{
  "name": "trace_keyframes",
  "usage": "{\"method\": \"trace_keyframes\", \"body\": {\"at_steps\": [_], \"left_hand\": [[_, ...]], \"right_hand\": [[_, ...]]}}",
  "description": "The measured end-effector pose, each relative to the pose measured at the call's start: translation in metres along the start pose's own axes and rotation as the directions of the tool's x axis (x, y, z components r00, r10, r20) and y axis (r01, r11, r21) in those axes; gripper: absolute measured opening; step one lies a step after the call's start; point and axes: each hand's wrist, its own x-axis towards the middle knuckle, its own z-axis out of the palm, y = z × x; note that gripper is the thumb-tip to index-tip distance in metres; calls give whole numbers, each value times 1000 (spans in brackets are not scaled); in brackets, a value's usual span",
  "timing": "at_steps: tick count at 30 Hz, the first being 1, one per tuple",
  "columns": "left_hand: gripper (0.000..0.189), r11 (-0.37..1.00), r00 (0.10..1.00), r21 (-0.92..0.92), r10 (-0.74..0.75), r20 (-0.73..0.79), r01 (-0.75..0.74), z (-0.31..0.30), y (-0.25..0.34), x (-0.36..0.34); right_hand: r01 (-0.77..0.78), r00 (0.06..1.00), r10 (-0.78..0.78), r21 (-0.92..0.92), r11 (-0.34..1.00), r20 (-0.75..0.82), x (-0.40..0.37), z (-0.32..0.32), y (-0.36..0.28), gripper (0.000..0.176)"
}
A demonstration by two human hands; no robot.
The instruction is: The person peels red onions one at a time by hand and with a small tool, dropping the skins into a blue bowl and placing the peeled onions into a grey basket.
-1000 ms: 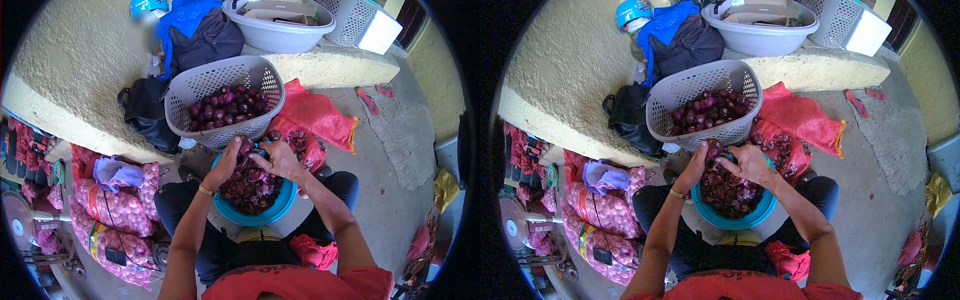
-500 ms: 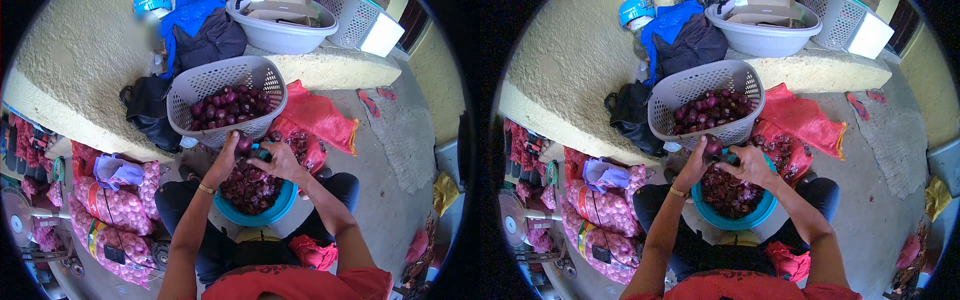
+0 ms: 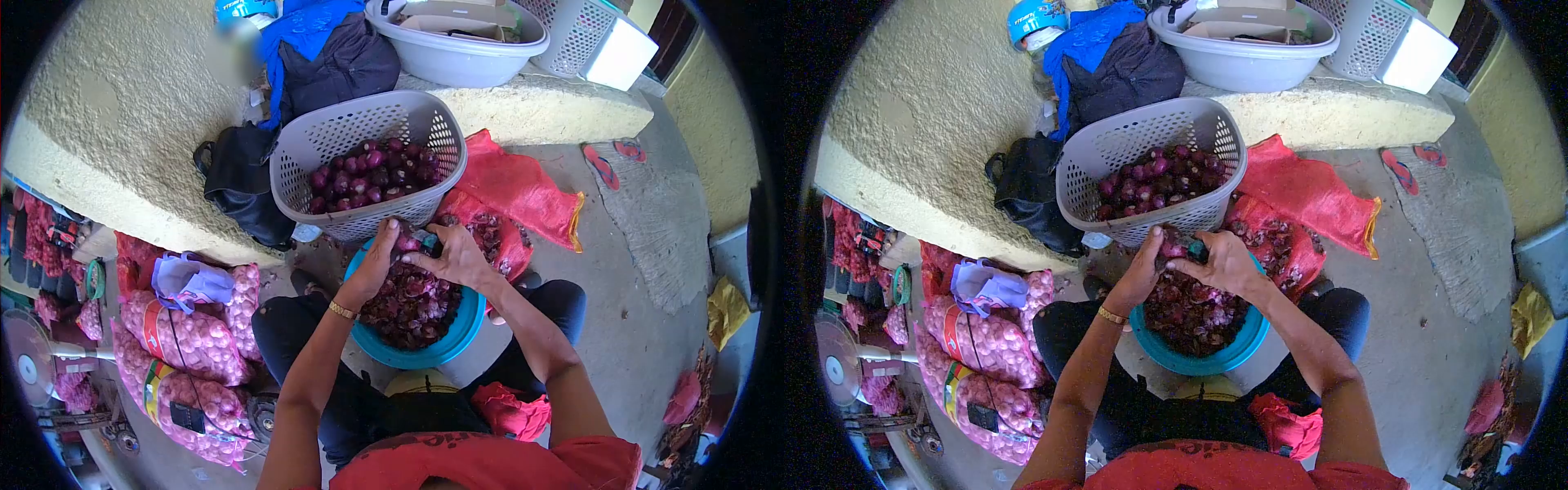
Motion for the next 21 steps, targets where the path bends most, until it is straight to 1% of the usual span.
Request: {"method": "trace_keyframes", "body": {"at_steps": [2, 4, 6, 8, 9, 11, 13, 14, 16, 17, 18, 20, 21], "left_hand": [[52, 999, 996, -19, -31, -86, 29, -5, -14, 4], [52, 999, 996, -28, -32, -80, 30, -2, -8, 1], [52, 999, 997, -37, -34, -73, 31, 3, -5, -2], [53, 970, 991, -235, -92, -94, 68, 9, -3, -4], [53, 970, 991, -235, -91, -94, 67, 10, -2, -5], [53, 949, 992, -300, -116, -43, 98, 12, 1, -6], [53, 957, 992, -278, -109, -66, 87, 14, 4, -6], [54, 964, 991, -255, -103, -90, 77, 15, 6, -6], [54, 973, 991, -217, -98, -90, 76, 15, 7, -6], [54, 981, 992, -180, -94, -89, 77, 14, 8, -7], [54, 981, 992, -180, -94, -89, 77, 12, 6, -6], [60, 992, 995, -83, -96, 16, 97, 2, 1, -5], [60, 992, 995, -83, -97, 16, 98, 0, 0, -4]], "right_hand": [[-10, 1000, 10, -36, 999, 7, 0, 0, -1, 53], [56, 998, -59, -74, 996, -34, -1, 3, 1, 49], [54, 998, -58, -105, 993, -27, 0, 6, 8, 49], [53, 998, -56, -136, 989, -20, 0, 7, 12, 50], [69, 997, -75, -143, 987, -34, 1, 6, 11, 49], [85, 995, -93, -153, 985, -47, 2, 4, 8, 48], [86, 996, -88, -77, 993, -16, 3, 2, 6, 46], [87, 996, -88, -77, 993, -16, 4, 3, 7, 46], [129, 991, -128, 29, 991, -45, 5, 5, 10, 46], [129, 991, -128, 29, 991, -45, 5, 5, 11, 46], [124, 992, -123, 31, 992, -21, 5, 5, 13, 46], [118, 993, -118, 34, 992, 2, 4, 5, 15, 46], [113, 993, -113, 3, 994, 20, 4, 4, 15, 45]]}}
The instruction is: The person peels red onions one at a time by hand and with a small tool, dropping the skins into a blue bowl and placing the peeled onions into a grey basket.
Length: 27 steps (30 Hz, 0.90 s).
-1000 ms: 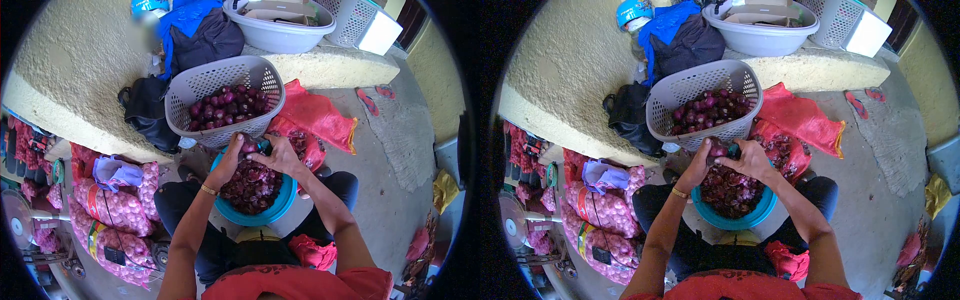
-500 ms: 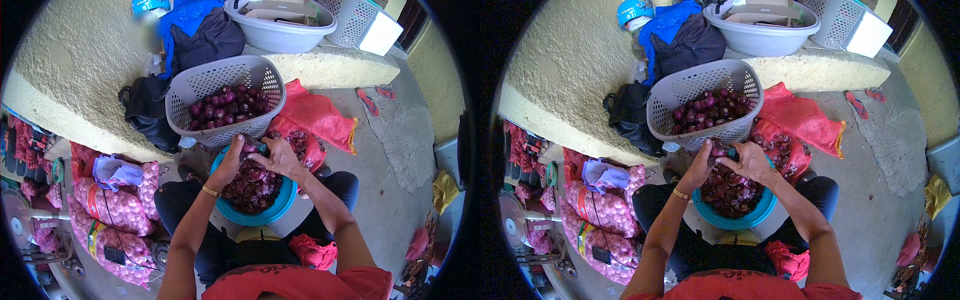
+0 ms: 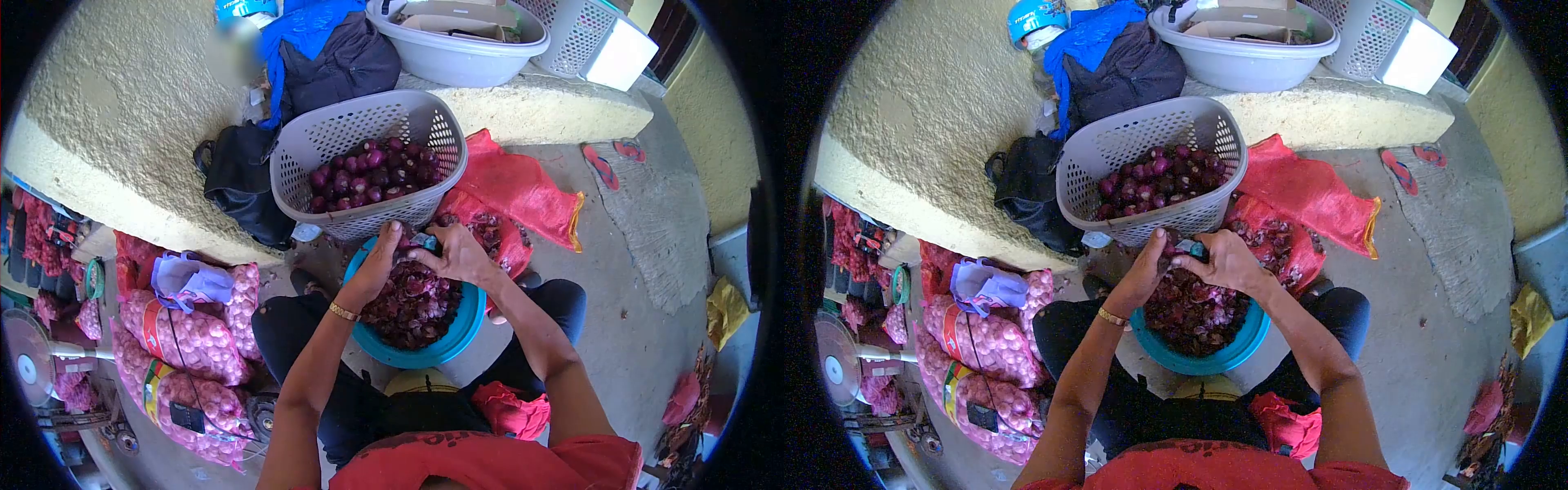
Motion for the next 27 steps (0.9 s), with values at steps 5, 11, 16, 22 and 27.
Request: {"method": "trace_keyframes", "body": {"at_steps": [5, 11, 16, 22, 27], "left_hand": [[53, 985, 994, 163, 71, -79, -58, 6, 6, -2], [51, 925, 953, 247, 303, -19, -289, 7, 0, -3], [49, 859, 922, 413, 373, -99, -303, -14, -2, -2], [44, 973, 989, -231, -20, -146, -14, 9, 29, -8], [44, 961, 999, -276, -26, -41, 14, 0, 20, -3]], "right_hand": [[-28, 998, 29, -28, 999, 63, -1, 0, -3, 43], [50, 999, -47, -166, 985, 17, -3, 0, -8, 43], [263, 955, -190, -346, 901, 229, -8, 5, -9, 38], [166, 982, -147, -178, 970, 115, -4, 1, -10, 34], [-1, 997, -7, -102, 995, -82, 2, -3, -12, 44]]}}
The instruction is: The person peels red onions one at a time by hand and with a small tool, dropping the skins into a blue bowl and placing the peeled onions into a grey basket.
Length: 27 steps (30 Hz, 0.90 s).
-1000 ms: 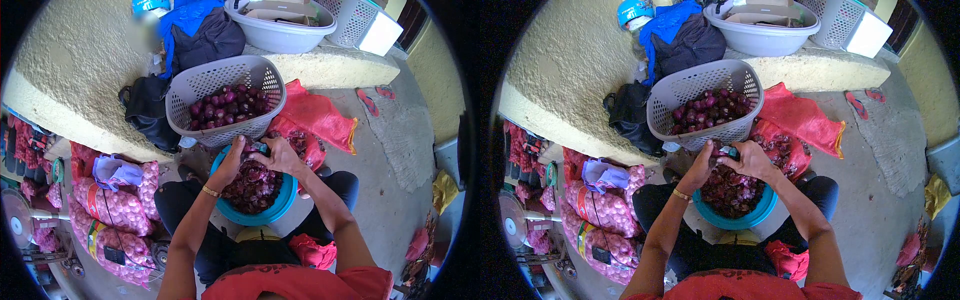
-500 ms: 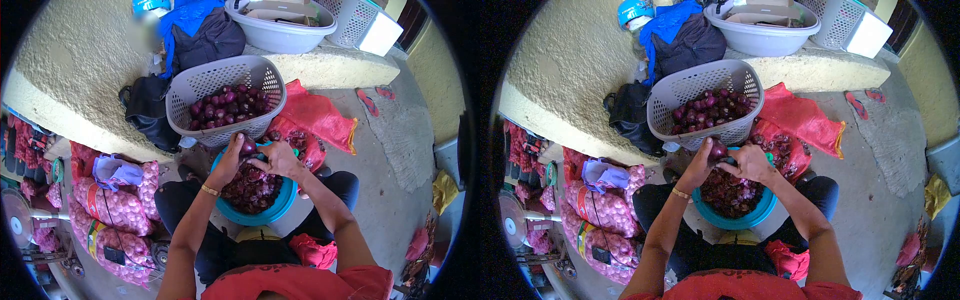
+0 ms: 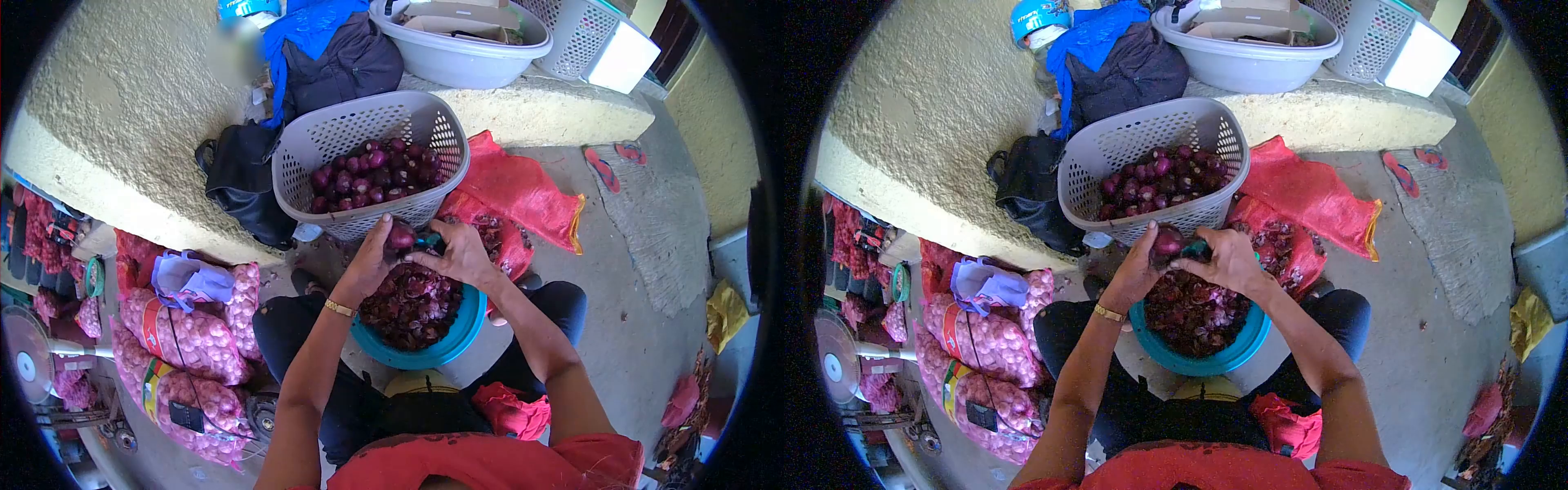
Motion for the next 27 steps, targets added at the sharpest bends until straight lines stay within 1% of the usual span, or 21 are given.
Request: {"method": "trace_keyframes", "body": {"at_steps": [2, 3, 5, 9, 11, 12, 14, 15, 17, 21, 24, 26, 27], "left_hand": [[46, 999, 999, 28, -30, 30, 29, 4, 2, -2], [46, 999, 999, 29, -32, 32, 31, 5, 2, -2], [46, 997, 996, 10, -81, 23, 81, 9, 1, -2], [46, 998, 998, 11, -62, 1, 62, 15, 1, -3], [46, 993, 998, 95, -67, 11, 65, 5, -4, 0], [46, 993, 998, 95, -67, 11, 66, 4, -4, 0], [46, 995, 998, 78, -63, 6, 63, 3, -5, 1], [46, 995, 998, 78, -64, 6, 63, 4, -5, 0], [46, 990, 992, 75, -120, -46, 123, 6, -3, -1], [47, 994, 995, 54, -94, -30, 95, 4, -8, 1], [46, 991, 993, 80, -102, -67, 107, 2, -11, 2], [45, 994, 998, 86, -65, 19, 63, 2, -10, 1], [45, 994, 998, 86, -65, 18, 63, 3, -9, 0]], "right_hand": [[-37, 999, 37, -9, 999, 10, 2, -3, -1, 52], [-40, 999, 40, -10, 999, 8, 1, -3, 0, 52], [-49, 998, 50, -19, 999, 29, 0, 0, 2, 53], [-53, 997, 58, -86, 995, 54, -2, 1, 3, 53], [-65, 995, 64, 1, 998, 82, -2, 1, 3, 52], [-65, 994, 65, 1, 998, 82, -1, 1, 1, 52], [-33, 999, 29, 121, 992, 34, -1, -1, -2, 51], [-33, 999, 29, 121, 992, 34, -1, 1, 0, 51], [-45, 996, 38, 86, 995, 80, -3, 5, 6, 46], [-18, 998, 15, 44, 999, 62, -3, 3, 3, 43], [-46, 995, 45, 12, 999, 85, -4, 5, 5, 43], [-18, 998, 17, 21, 1000, 55, -3, 5, 3, 44], [-18, 998, 17, 22, 1000, 55, -4, 7, 3, 44]]}}
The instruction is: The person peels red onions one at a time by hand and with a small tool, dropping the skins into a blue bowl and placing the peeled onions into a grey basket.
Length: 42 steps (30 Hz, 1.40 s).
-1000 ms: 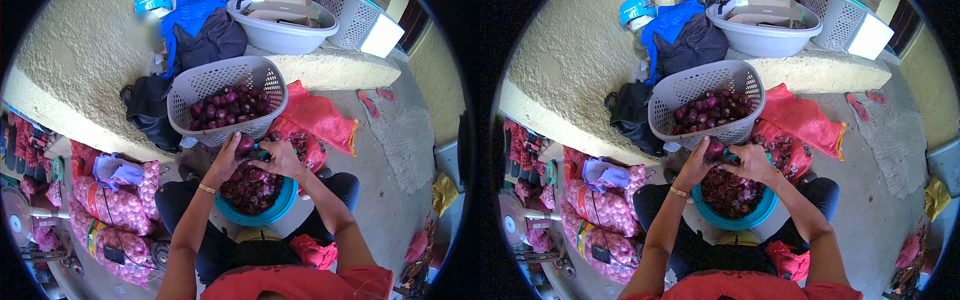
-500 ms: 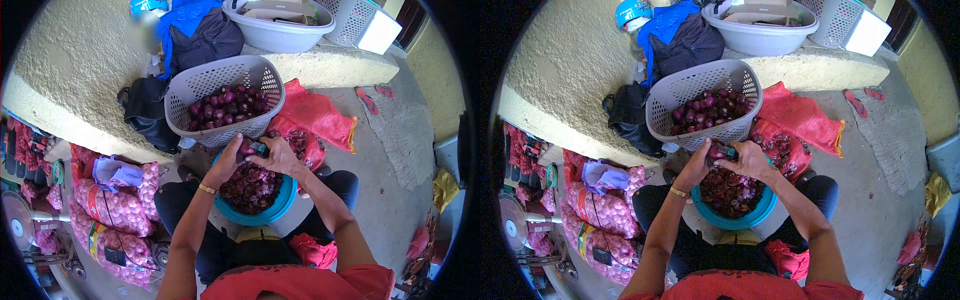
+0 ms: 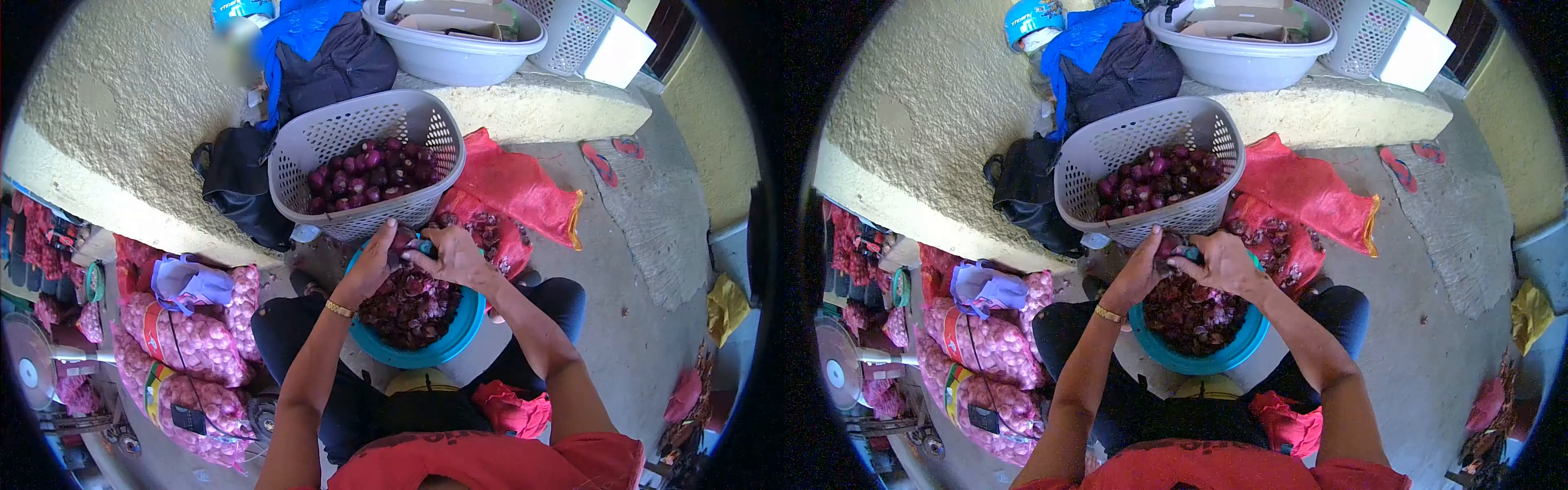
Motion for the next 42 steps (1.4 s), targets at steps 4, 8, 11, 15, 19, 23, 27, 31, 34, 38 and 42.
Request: {"method": "trace_keyframes", "body": {"at_steps": [4, 8, 11, 15, 19, 23, 27, 31, 34, 38, 42], "left_hand": [[47, 998, 996, 61, -5, -95, 11, 0, -2, 1], [49, 996, 991, 85, 47, -128, -36, -9, -7, 7], [50, 996, 992, 0, 87, -87, -87, -1, 8, 1], [51, 988, 982, -134, 46, -186, -71, 8, 17, -4], [47, 993, 992, -98, 53, -110, -64, 0, 9, 0], [43, 992, 992, -86, 85, -89, -92, -1, 1, 3], [51, 997, 998, -47, 57, -30, -58, -7, -7, 6], [45, 994, 993, -92, 48, -109, -58, 5, -2, 3], [38, 991, 986, -115, 55, -158, -74, 5, -3, 3], [38, 991, 984, -110, 56, -170, -76, 3, -5, 3], [37, 991, 989, -108, 69, -133, -84, 6, -4, 2]], "right_hand": [[49, 999, -45, -179, 983, 25, -3, 7, 4, 46], [146, 984, -102, -325, 935, 149, -5, 1, -3, 47], [222, 968, -175, -291, 930, 181, -5, -1, -5, 47], [193, 978, -169, -215, 957, 125, -2, -3, -7, 47], [-64, 998, 65, -42, 997, 13, 0, -4, -10, 49], [-250, 968, 249, 50, 967, 24, 2, -6, -7, 56], [-209, 978, 209, 69, 975, 13, 2, 1, -1, 56], [-215, 977, 212, 127, 968, 36, 2, 5, 0, 50], [-153, 988, 154, 165, 974, 5, 1, 11, 3, 45], [-64, 994, 76, 141, 988, -80, 1, 14, 0, 40], [-49, 996, 46, -37, 998, -70, -2, 19, 6, 43]]}}
